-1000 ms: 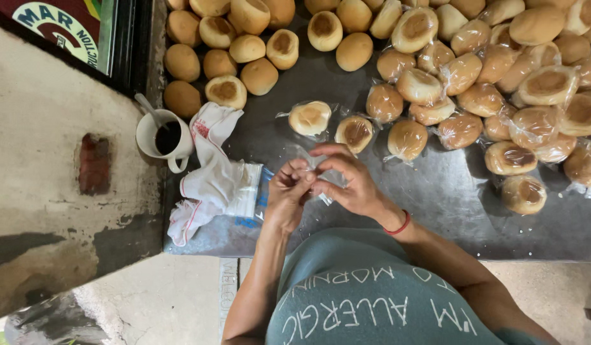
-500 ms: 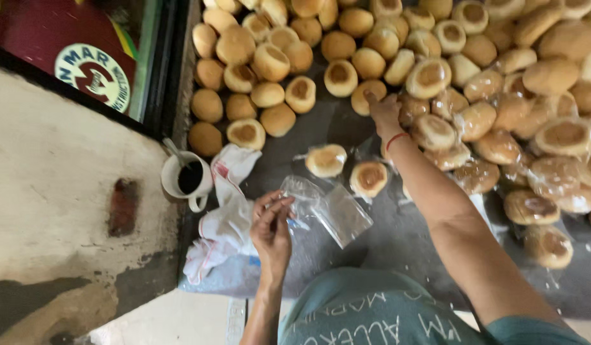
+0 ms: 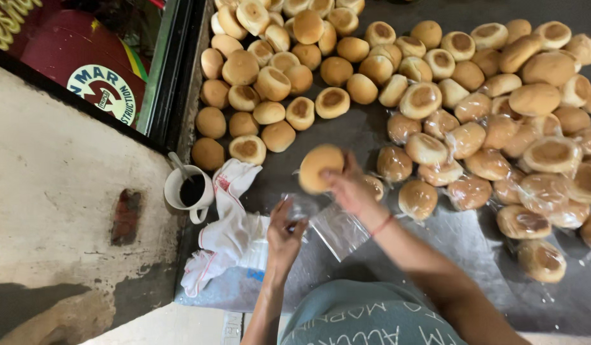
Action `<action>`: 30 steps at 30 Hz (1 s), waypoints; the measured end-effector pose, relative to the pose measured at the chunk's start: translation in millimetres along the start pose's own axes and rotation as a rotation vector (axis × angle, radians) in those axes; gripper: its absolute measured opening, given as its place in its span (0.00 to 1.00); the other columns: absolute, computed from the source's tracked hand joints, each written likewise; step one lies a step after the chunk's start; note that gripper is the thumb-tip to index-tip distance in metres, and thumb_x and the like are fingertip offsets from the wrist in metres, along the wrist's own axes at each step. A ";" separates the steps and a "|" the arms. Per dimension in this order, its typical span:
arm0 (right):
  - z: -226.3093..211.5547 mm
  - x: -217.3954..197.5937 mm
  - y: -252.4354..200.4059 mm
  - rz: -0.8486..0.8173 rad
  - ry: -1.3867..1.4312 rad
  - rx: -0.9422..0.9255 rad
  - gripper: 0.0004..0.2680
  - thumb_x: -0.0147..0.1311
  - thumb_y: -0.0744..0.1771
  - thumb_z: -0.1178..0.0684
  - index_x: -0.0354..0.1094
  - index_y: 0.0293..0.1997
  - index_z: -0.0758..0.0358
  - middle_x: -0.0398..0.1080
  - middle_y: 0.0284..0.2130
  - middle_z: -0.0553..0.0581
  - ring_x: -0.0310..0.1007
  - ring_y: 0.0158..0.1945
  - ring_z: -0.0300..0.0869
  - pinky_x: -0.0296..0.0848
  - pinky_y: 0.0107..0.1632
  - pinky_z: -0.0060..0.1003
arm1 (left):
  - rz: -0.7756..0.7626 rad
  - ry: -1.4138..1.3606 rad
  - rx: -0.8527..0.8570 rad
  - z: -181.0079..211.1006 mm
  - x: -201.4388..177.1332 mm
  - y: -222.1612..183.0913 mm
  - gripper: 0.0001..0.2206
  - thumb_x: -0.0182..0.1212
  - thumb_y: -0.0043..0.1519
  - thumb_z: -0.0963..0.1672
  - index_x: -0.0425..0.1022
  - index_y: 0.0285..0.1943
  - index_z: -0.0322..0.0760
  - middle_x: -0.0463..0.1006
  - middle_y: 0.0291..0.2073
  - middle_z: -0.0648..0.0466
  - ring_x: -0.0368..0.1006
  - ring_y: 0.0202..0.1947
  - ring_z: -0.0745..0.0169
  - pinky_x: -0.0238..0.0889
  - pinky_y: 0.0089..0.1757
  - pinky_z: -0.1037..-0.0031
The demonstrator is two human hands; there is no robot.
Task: The person picks up bread rolls from a large pile and places them individually into small plastic bags.
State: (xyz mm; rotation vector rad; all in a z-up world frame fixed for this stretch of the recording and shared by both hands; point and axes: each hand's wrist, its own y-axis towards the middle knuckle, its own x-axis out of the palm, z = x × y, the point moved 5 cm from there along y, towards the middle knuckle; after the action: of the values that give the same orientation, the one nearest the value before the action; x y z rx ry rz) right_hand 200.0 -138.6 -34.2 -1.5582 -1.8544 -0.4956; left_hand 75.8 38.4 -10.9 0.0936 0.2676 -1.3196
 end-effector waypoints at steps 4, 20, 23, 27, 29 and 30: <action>11.3 15.4 -67.1 0.028 0.114 0.027 0.26 0.64 0.63 0.64 0.53 0.67 0.68 0.65 0.57 0.63 0.67 0.62 0.48 0.72 0.61 0.43 | -0.110 -0.261 0.080 43.1 23.2 2.7 0.32 0.68 0.56 0.37 0.61 0.72 0.30 0.75 0.58 0.40 0.79 0.49 0.65 0.77 0.42 0.76; -43.7 46.7 -143.7 -0.394 -1.552 -0.294 0.16 0.57 0.65 0.60 0.63 0.60 0.61 0.64 0.56 0.65 0.75 0.49 0.57 0.77 0.49 0.46 | -0.321 0.102 0.342 107.9 15.6 -59.1 0.30 0.57 0.51 0.32 0.66 0.67 0.28 0.66 0.68 0.41 0.80 0.48 0.50 0.77 0.40 0.74; -45.2 44.0 -150.1 -0.402 -1.592 -0.319 0.13 0.59 0.65 0.59 0.65 0.53 0.65 0.66 0.52 0.63 0.77 0.45 0.55 0.78 0.46 0.44 | -0.397 0.092 0.535 126.4 12.6 -76.8 0.30 0.54 0.49 0.30 0.68 0.66 0.26 0.67 0.67 0.38 0.78 0.52 0.49 0.74 0.39 0.72; -84.1 48.9 -166.7 -0.665 -1.312 -0.620 0.05 0.61 0.66 0.59 0.70 0.41 0.66 0.72 0.44 0.59 0.77 0.40 0.47 0.75 0.40 0.38 | -0.356 0.125 0.467 119.0 -21.2 -73.0 0.18 0.60 0.57 0.33 0.80 0.56 0.35 0.82 0.51 0.46 0.82 0.39 0.58 0.73 0.36 0.72; -86.1 40.0 -170.6 -0.655 -1.211 -0.368 0.03 0.59 0.67 0.60 0.71 0.40 0.67 0.74 0.38 0.57 0.77 0.35 0.42 0.75 0.36 0.35 | -0.347 0.112 0.515 121.3 -26.2 -72.1 0.12 0.64 0.61 0.35 0.82 0.51 0.36 0.84 0.45 0.48 0.83 0.41 0.60 0.75 0.39 0.72; -79.5 32.7 -172.7 -0.634 -1.101 -0.117 0.02 0.57 0.67 0.61 0.73 0.39 0.69 0.76 0.32 0.55 0.77 0.31 0.38 0.75 0.33 0.32 | -0.354 0.198 0.470 119.1 -25.7 -71.7 0.13 0.68 0.58 0.36 0.82 0.51 0.36 0.82 0.39 0.48 0.80 0.35 0.59 0.73 0.35 0.71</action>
State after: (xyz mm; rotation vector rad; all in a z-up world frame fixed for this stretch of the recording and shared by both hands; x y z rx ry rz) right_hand 49.5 -205.4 66.2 -1.3758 -3.2403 0.0643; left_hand 17.7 18.6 116.5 0.5983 0.1387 -1.7095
